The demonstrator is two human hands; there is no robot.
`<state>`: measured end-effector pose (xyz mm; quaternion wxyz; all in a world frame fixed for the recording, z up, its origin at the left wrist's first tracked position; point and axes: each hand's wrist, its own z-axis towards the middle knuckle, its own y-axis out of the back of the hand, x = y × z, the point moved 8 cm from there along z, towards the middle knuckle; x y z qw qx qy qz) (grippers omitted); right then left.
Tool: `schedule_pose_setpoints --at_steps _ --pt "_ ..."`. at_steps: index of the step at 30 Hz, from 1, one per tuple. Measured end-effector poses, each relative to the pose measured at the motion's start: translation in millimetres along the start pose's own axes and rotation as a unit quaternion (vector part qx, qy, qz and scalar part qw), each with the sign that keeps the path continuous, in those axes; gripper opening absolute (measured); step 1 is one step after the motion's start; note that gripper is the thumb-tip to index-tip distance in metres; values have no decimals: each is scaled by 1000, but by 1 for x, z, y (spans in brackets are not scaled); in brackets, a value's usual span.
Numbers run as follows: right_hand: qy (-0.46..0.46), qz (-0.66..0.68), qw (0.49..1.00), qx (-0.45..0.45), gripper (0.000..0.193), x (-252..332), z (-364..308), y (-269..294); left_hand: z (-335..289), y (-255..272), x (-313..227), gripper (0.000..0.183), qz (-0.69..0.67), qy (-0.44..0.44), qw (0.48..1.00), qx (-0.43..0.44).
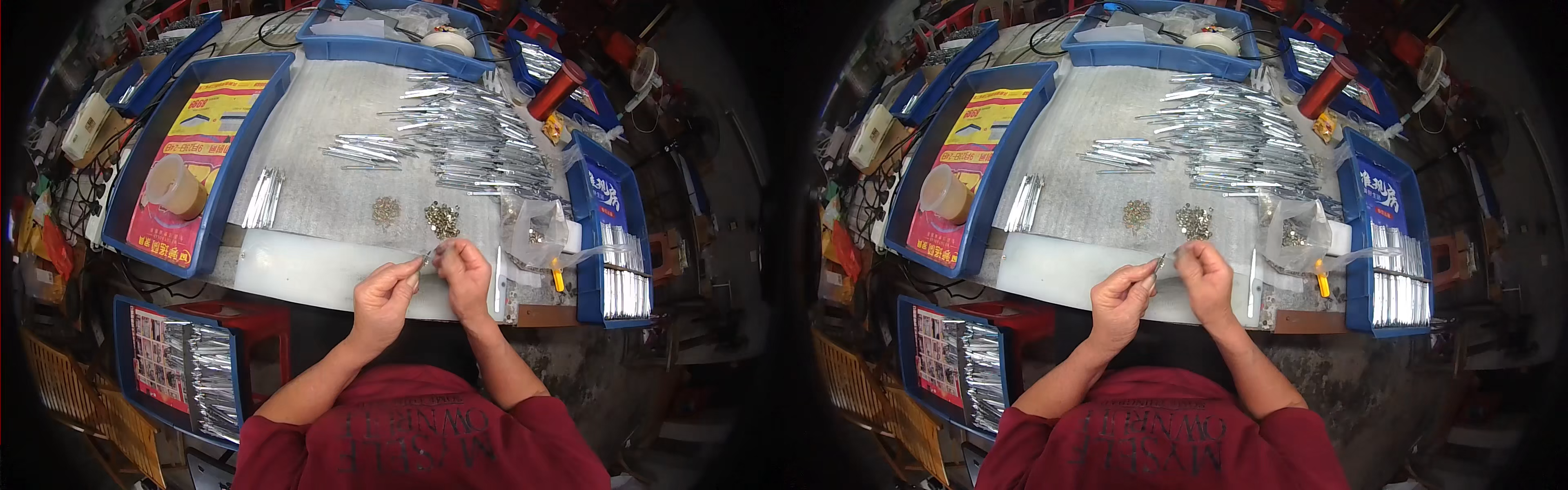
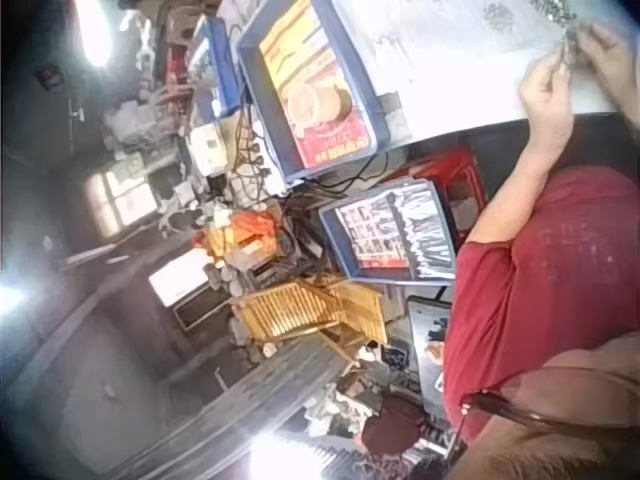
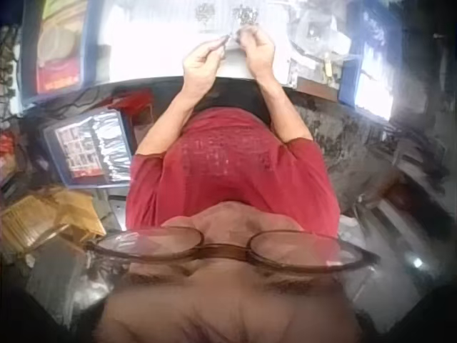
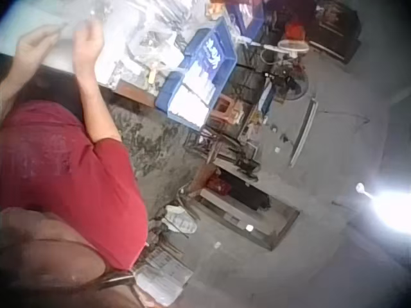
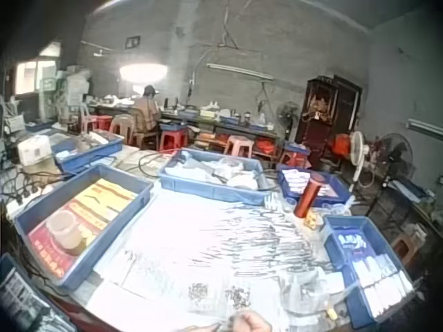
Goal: The person attaches small metal pieces to thin metal strips by hand on a work table, assembling multiple components.
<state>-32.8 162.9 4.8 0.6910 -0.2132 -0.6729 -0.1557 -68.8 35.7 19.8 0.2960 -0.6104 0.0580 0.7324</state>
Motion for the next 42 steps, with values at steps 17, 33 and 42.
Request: schedule_pose_setpoints --at_steps 17,33,42 --pt "255 -217 942 -12 11 37 -17 -21 -3 1 -8 19 134 -40 990 -35" --pt "143 -75 986 -32 11 11 -17 -6 -1 -7 -15 18 162 -85 983 -19" --pt "159 -133 978 -25 11 16 -19 -6 -3 -6 5 18 49 17 998 -31"
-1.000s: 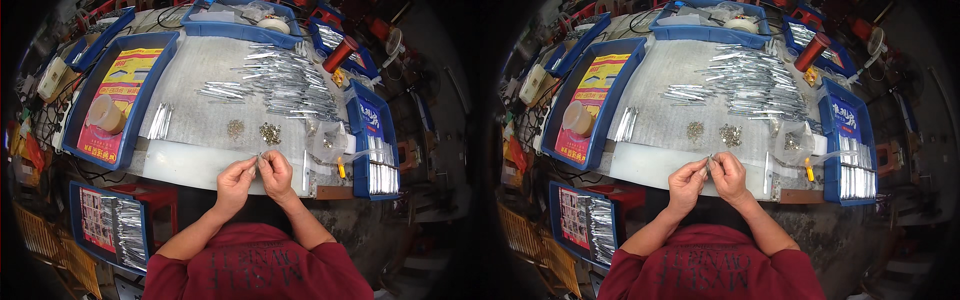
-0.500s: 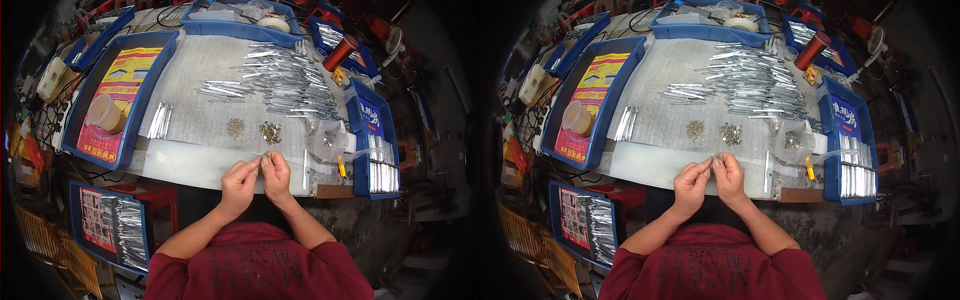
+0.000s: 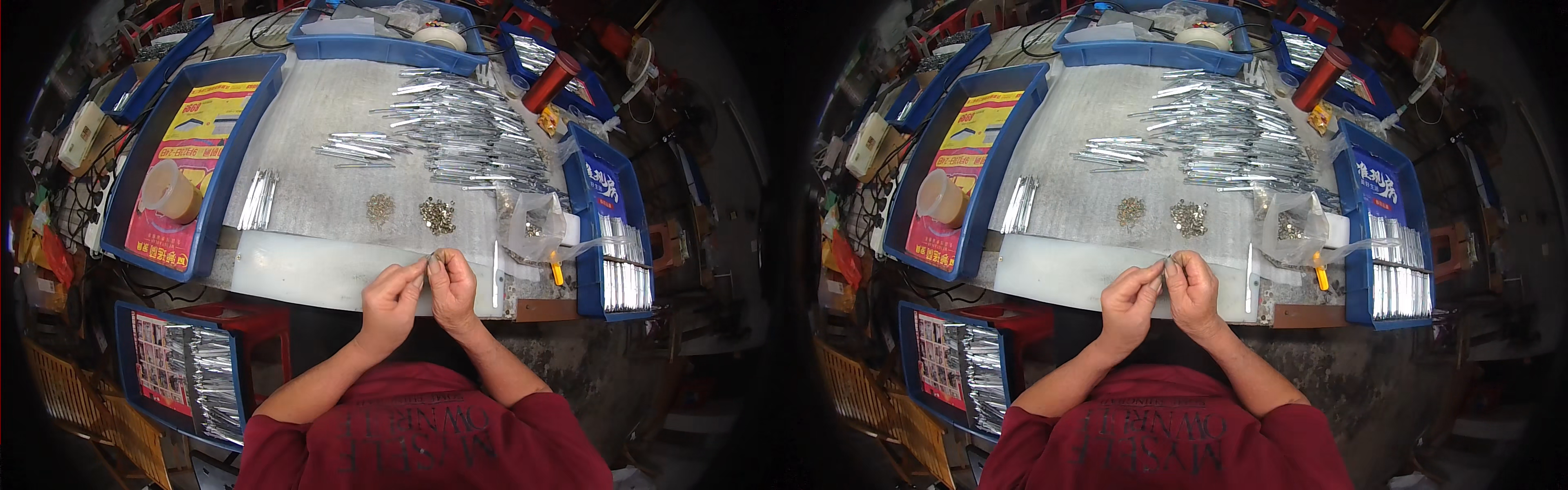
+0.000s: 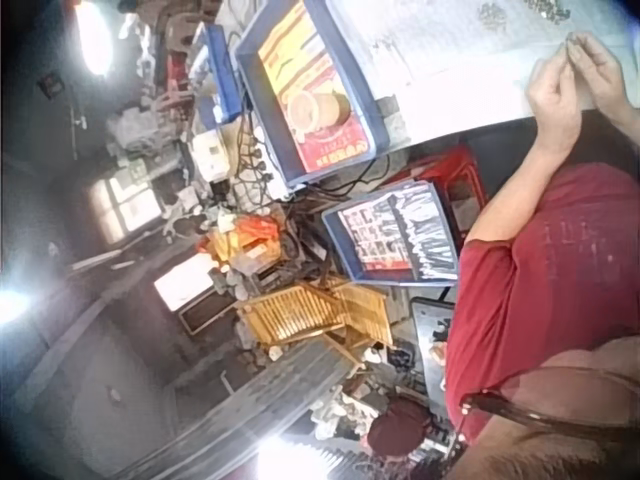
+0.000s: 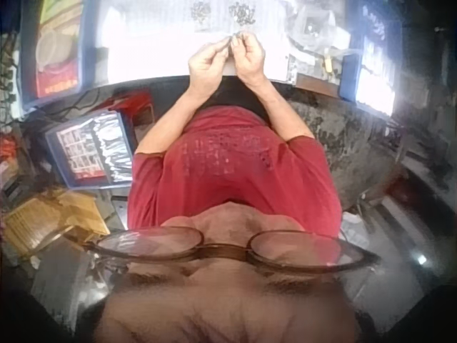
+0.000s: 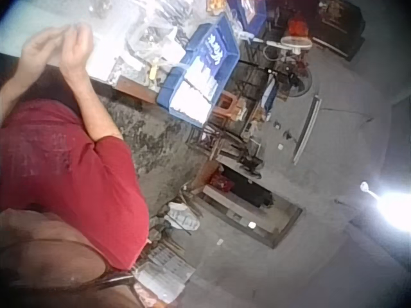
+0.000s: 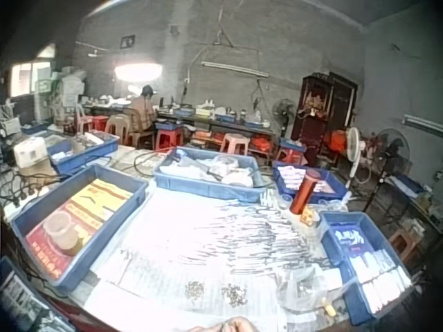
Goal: The person attaches small metal pieces to thin metal strips by hand on a work table, assembling multiple components.
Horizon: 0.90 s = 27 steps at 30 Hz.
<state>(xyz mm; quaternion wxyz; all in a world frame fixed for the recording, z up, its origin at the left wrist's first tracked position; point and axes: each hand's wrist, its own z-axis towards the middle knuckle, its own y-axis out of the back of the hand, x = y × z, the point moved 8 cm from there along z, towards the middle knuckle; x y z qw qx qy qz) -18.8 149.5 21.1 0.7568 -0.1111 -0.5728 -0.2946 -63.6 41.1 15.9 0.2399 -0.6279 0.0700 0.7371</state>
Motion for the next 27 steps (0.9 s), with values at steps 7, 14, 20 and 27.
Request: schedule_pose_setpoints --at_steps 7,14,20,27 --pt "-59 25 997 48 13 -5 8 10 6 -4 -33 17 227 -177 957 40" --pt "-57 -77 995 35 14 -11 6 50 10 5 -32 32 410 -187 882 139" --pt "-35 -123 992 24 13 -11 -3 63 0 4 -24 35 473 -209 816 259" --pt "-45 -91 995 19 14 -15 -4 64 3 -42 -11 29 445 -246 768 390"
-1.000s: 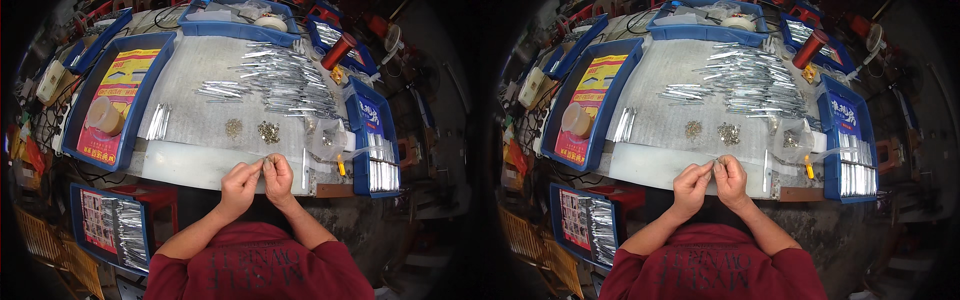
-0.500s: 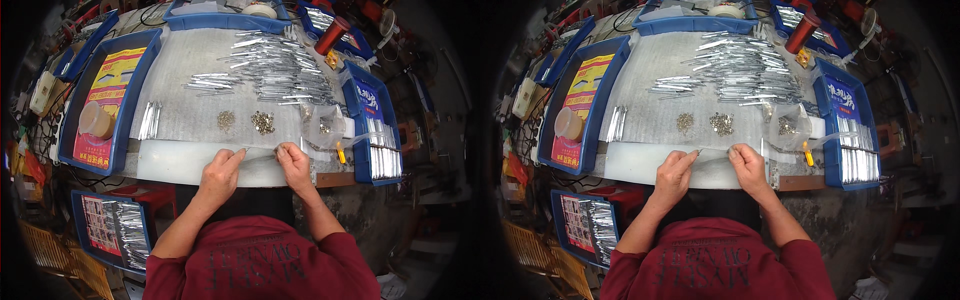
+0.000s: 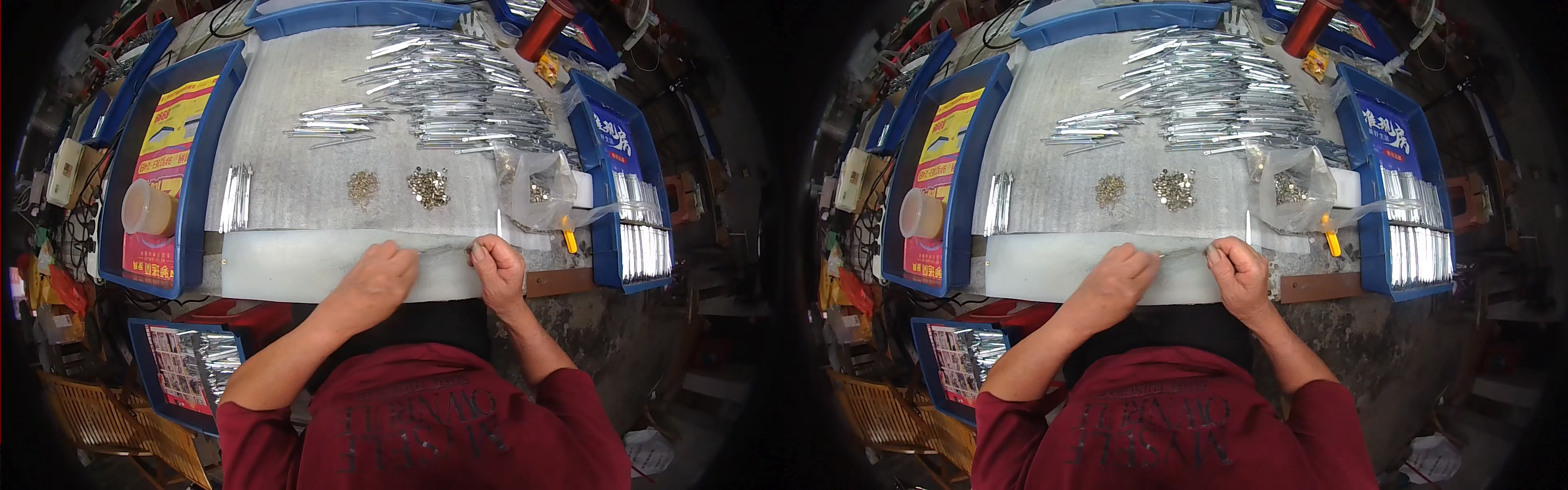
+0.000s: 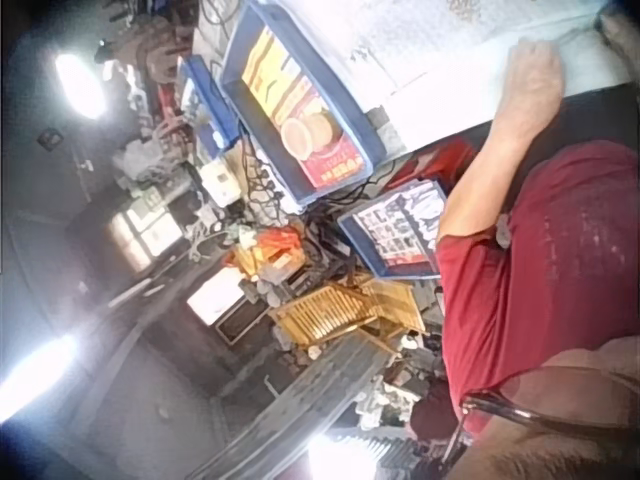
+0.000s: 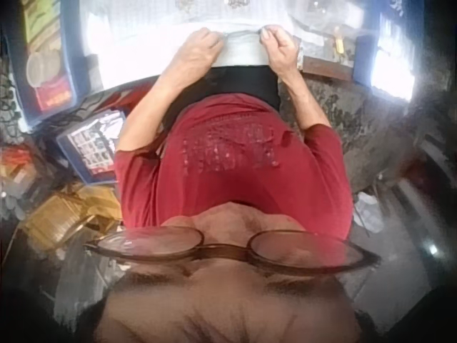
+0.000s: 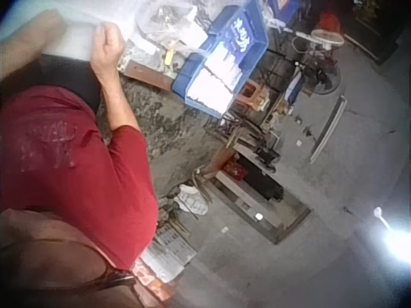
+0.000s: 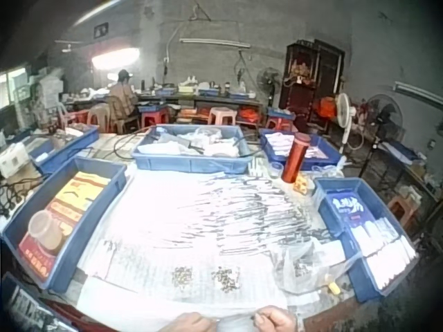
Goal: The person attaches small metal pieces to thin metal strips by hand on a work table, assembling multiple components.
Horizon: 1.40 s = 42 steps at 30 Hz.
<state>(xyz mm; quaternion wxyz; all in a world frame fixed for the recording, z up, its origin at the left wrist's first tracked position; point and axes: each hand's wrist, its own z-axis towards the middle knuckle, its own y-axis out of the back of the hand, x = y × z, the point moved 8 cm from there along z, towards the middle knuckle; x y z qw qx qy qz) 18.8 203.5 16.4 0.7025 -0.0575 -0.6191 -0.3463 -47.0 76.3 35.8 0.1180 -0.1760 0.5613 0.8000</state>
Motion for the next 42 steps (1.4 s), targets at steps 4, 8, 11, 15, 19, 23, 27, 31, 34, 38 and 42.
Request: schedule_pose_setpoints --at_steps 4,8,11,15,19,23,27,31,34,38,42 --pt "-23 28 999 -18 14 -4 -1 0 23 -14 -7 26 0 -23 999 -29" --pt "4 5 1000 -18 14 0 -2 1 21 -5 -4 30 -23 -15 996 -80" --pt "12 0 1000 -15 14 1 -2 2 2 7 0 33 -40 5 996 -83" --pt "-3 9 1000 -8 14 -2 -2 1 -22 12 2 32 -34 21 998 -41" --pt "-23 25 999 -3 14 -5 -2 0 -12 -2 -8 25 14 -4 1000 -20" --pt "-29 38 999 -13 14 -8 -4 2 17 -14 -12 23 0 -15 999 -32" --pt "-35 58 997 -28 14 -9 -7 2 22 -3 -3 22 -65 6 989 -135" --pt "-18 57 998 -20 15 -4 -4 0 -5 34 38 23 -28 92 963 -252" --pt "-25 39 999 -10 15 -6 -3 1 -40 75 83 24 42 191 931 -307" --pt "-8 17 1000 6 15 -1 -2 -2 -90 122 132 19 152 300 870 -361" --pt "-10 10 1000 8 14 -3 -1 -3 -107 138 163 17 212 352 844 -345"
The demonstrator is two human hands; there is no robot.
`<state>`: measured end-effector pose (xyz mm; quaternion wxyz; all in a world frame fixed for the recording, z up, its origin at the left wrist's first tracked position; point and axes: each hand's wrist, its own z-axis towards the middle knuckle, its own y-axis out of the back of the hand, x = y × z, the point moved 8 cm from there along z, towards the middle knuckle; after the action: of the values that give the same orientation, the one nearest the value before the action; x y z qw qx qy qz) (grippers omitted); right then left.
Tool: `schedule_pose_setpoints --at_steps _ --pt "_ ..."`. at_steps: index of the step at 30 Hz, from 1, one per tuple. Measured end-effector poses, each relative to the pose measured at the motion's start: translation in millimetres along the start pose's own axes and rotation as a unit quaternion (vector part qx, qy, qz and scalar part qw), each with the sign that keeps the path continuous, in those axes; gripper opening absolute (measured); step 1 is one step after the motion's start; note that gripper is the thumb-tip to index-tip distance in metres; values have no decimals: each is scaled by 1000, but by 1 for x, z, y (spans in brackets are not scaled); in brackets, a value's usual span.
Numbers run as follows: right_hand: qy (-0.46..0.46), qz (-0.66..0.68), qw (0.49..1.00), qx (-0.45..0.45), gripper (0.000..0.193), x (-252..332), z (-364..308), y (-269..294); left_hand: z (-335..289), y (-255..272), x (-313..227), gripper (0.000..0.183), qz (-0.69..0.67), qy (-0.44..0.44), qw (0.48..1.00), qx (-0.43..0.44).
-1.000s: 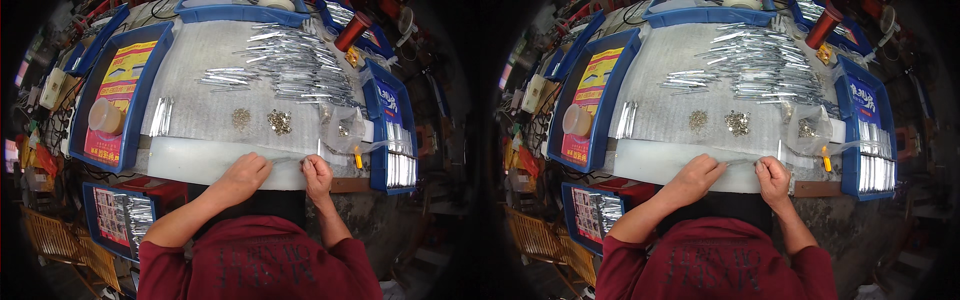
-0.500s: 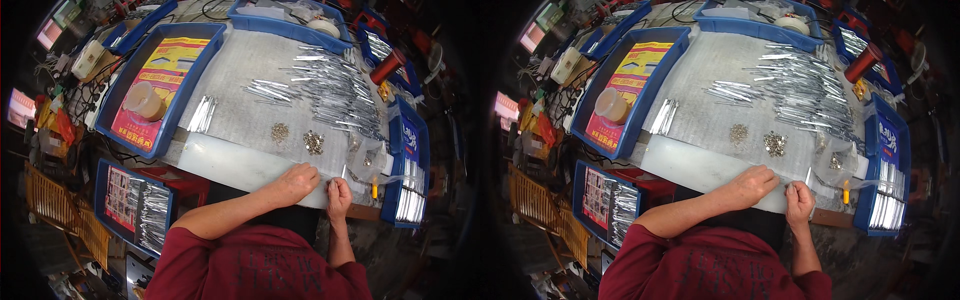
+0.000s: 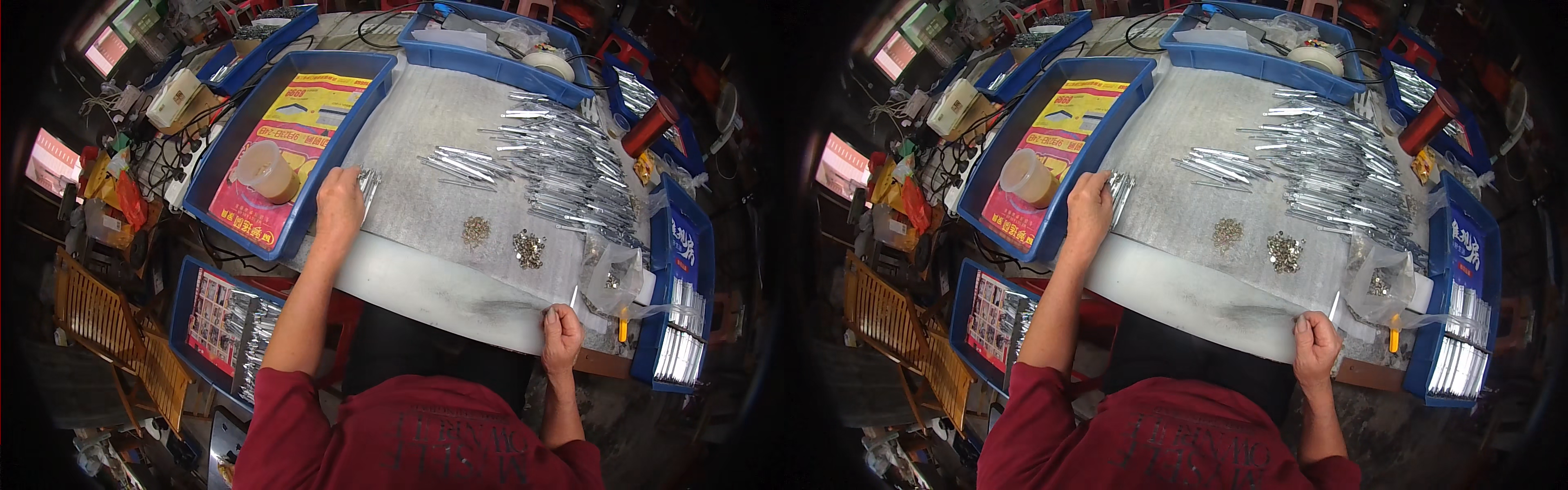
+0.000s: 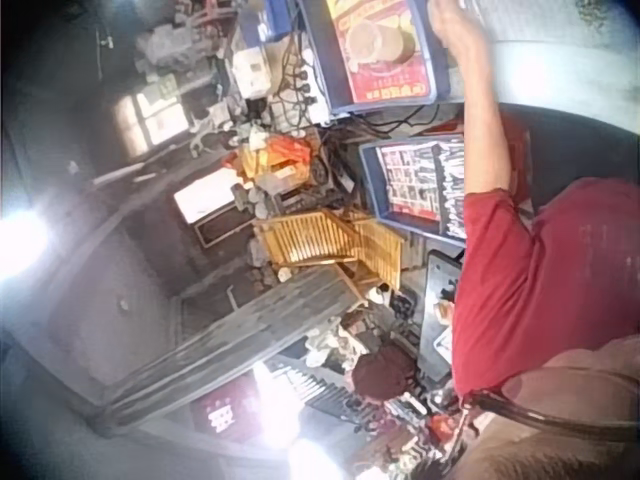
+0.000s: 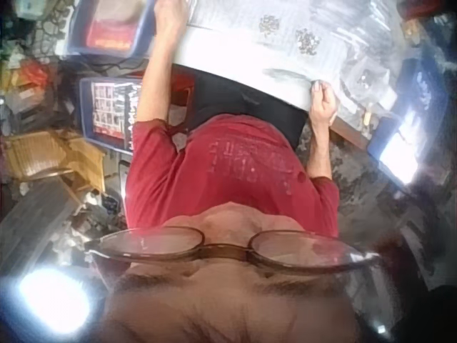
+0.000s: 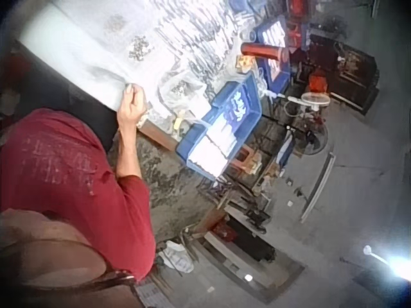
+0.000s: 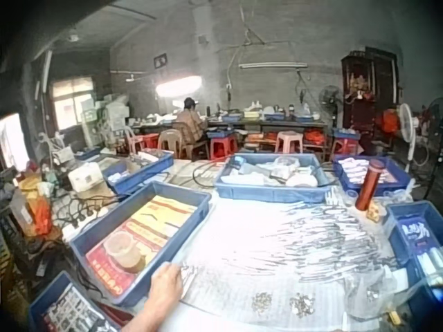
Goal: The person attaches small metal pieces to thin metal strips by hand on a work table, assembling multiple components.
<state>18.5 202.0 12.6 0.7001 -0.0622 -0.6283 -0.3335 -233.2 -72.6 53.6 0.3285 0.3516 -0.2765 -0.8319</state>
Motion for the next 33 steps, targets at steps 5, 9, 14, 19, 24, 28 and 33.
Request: schedule_pose_setpoints --at_steps 5,9,14,19,24,28,33 --pt "6 -9 1000 2 13 1 0 0 1 -11 15 16 34 18 998 43" --pt "16 -17 1000 -1 11 0 -1 2 4 -8 1 16 20 1 999 32" --pt "27 -45 999 1 11 3 0 0 8 -33 -45 14 -84 -69 992 60" --pt "26 -48 999 -1 11 6 1 -1 6 -89 -95 14 -98 -145 970 167" --pt "32 -53 998 8 11 10 2 -3 8 -113 -101 10 -32 -164 965 203" --pt "38 -55 998 3 11 12 2 -1 1 -91 -109 8 -55 -191 962 186" --pt "41 -62 997 11 12 15 4 -4 -34 -55 -119 5 -196 -66 949 237"
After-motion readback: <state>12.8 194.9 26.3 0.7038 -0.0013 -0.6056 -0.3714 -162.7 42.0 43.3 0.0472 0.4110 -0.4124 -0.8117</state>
